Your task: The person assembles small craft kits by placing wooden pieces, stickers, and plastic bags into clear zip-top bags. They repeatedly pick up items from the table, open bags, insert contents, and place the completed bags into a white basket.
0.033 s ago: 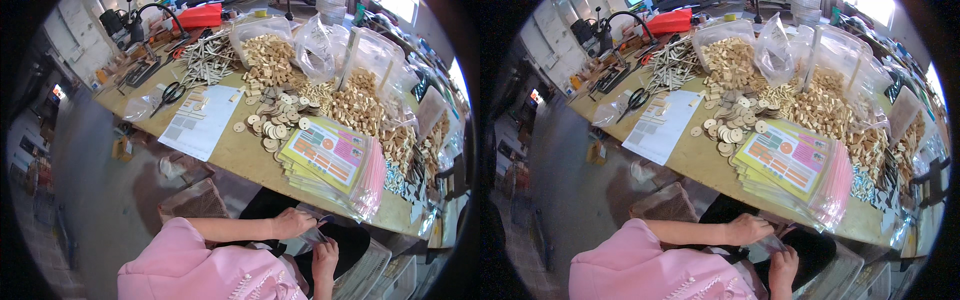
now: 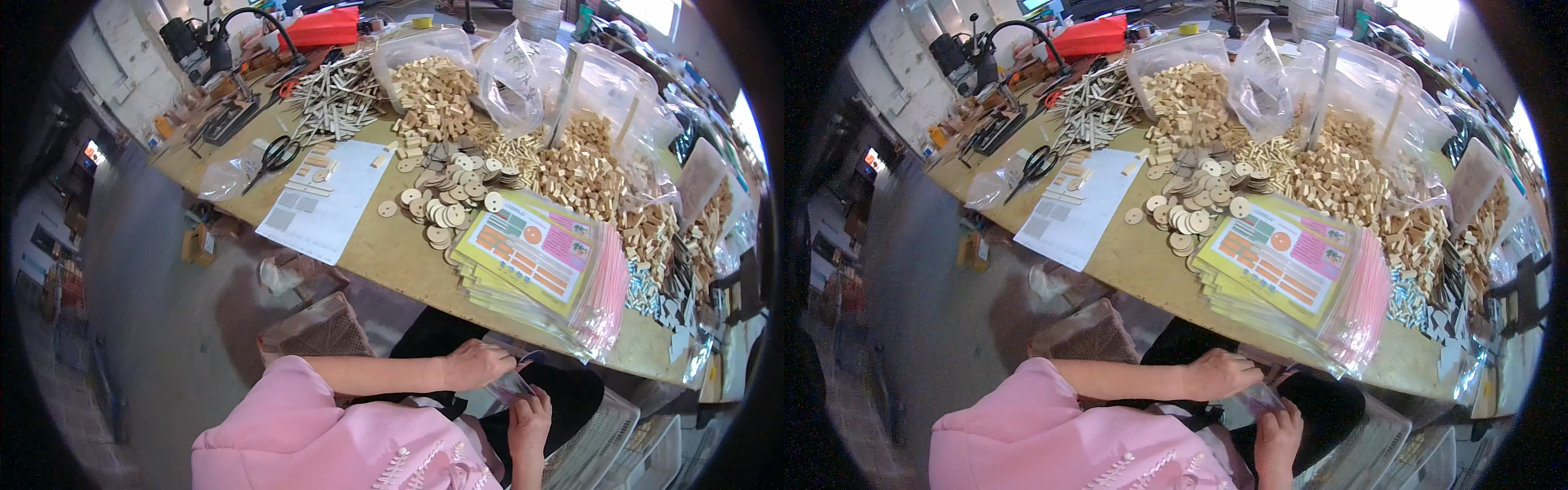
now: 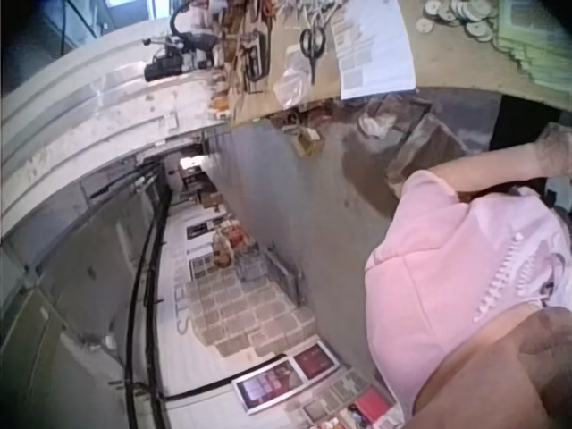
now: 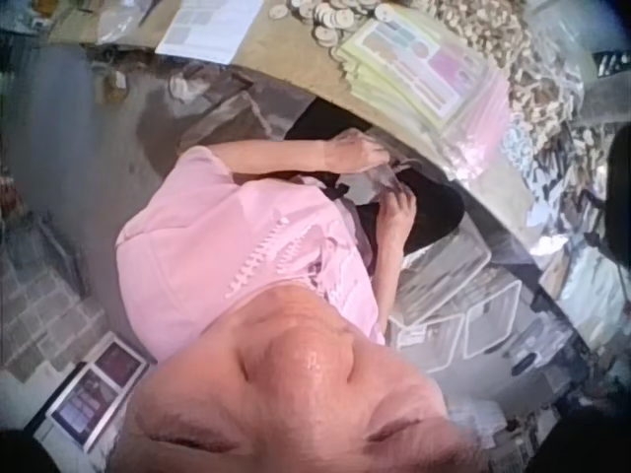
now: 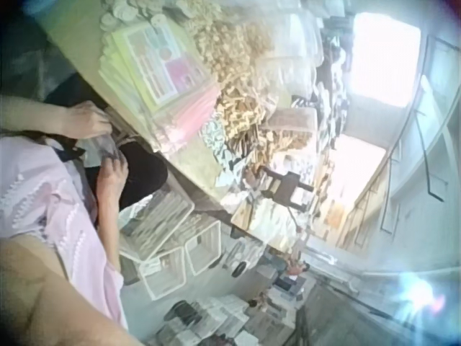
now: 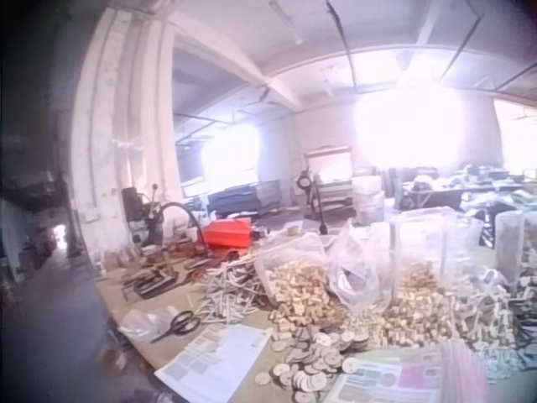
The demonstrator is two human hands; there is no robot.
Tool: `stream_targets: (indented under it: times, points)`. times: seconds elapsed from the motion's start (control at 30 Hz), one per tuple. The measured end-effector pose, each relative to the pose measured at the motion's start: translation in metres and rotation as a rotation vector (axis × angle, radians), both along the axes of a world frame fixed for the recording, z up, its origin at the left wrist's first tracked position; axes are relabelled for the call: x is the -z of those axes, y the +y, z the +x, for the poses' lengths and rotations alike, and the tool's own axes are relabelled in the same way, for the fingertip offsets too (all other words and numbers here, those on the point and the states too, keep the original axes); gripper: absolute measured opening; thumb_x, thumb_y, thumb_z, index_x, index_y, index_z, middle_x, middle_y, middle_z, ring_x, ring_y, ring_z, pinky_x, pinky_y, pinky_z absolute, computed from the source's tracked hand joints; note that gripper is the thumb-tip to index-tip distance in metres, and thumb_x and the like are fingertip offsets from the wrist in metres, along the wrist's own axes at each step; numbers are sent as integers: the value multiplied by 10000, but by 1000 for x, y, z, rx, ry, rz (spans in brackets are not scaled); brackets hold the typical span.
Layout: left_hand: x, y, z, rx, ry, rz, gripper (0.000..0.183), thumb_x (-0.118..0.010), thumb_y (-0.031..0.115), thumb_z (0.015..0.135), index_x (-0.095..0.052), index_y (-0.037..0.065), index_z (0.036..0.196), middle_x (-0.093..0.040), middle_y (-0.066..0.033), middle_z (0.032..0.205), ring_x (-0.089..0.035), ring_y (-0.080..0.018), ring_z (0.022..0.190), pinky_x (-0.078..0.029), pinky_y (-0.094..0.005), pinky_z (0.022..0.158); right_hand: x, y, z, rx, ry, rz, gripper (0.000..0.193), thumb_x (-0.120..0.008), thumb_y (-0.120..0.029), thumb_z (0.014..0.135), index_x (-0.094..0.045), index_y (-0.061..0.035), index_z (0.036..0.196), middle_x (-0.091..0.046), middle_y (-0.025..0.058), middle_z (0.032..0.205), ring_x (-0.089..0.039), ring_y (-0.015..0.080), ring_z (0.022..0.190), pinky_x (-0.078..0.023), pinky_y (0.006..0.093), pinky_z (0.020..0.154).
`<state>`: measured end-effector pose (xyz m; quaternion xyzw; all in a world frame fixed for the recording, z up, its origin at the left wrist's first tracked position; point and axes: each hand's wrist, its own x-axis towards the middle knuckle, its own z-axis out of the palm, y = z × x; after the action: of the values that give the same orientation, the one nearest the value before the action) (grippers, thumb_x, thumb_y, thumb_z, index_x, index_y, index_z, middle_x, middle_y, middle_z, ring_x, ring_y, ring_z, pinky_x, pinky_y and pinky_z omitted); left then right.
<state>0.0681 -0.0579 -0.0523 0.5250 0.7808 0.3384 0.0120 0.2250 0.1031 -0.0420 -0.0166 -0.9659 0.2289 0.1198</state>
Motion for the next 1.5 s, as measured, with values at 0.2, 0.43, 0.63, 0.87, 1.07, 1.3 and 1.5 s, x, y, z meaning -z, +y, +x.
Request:
stream_targets:
  times: [0.2,0.43,0.63,0.87,1.07,1.3,1.5]
  points:
    - [7,12,-6,64,53,-64,107,-626,123,808,-586,64,888,-647,-107,788,-688,-289,774,-560,-409,664,9,2,8,29,61,-20,203,-714,49,673,-672,-56,841,-680,112,961,-624,362,1011,-516,452,874]
    - [-9,33,-14,144,10,-95,98,-674,132,875,-692,80,957,-715,-104,866,-707,-283,794,-571,-392,691,15,28,7,27,128,33,195,-634,-101,738,-687,-76,924,-660,82,977,-607,288,1046,-490,430,911]
    - [-70,88,-11,417,-18,-111,168,-680,109,883,-693,47,1038,-719,-127,876,-704,-292,790,-562,-381,692,-15,55,33,234,279,-97,190,-682,-53,745,-667,-57,934,-665,90,1045,-609,298,1070,-511,411,897]
    - [-145,153,-12,660,37,27,184,-699,109,874,-700,65,1053,-682,-105,813,-677,-269,718,-543,-366,636,-97,103,119,681,605,-90,224,-745,33,752,-710,-68,949,-658,107,1019,-632,324,1023,-527,418,882]
    - [-140,243,-48,599,85,-94,128,-681,100,882,-700,52,999,-698,-131,861,-686,-291,775,-554,-380,702,-101,116,184,1011,559,251,199,-722,59,762,-695,-50,926,-659,132,1084,-619,355,1066,-510,440,922]
    - [-142,393,-88,593,246,42,162,-661,140,912,-709,44,1034,-709,-132,954,-687,-260,843,-547,-343,732,-35,124,175,1004,263,150,162,-741,39,742,-670,-33,869,-657,144,1079,-613,374,1085,-525,452,907]
    - [-127,518,-130,439,358,-22,241,-646,91,879,-687,48,1112,-715,-163,1062,-689,-320,974,-540,-396,853,-24,135,157,958,215,97,188,-732,25,708,-662,-33,873,-653,158,1080,-612,376,1085,-538,450,883]
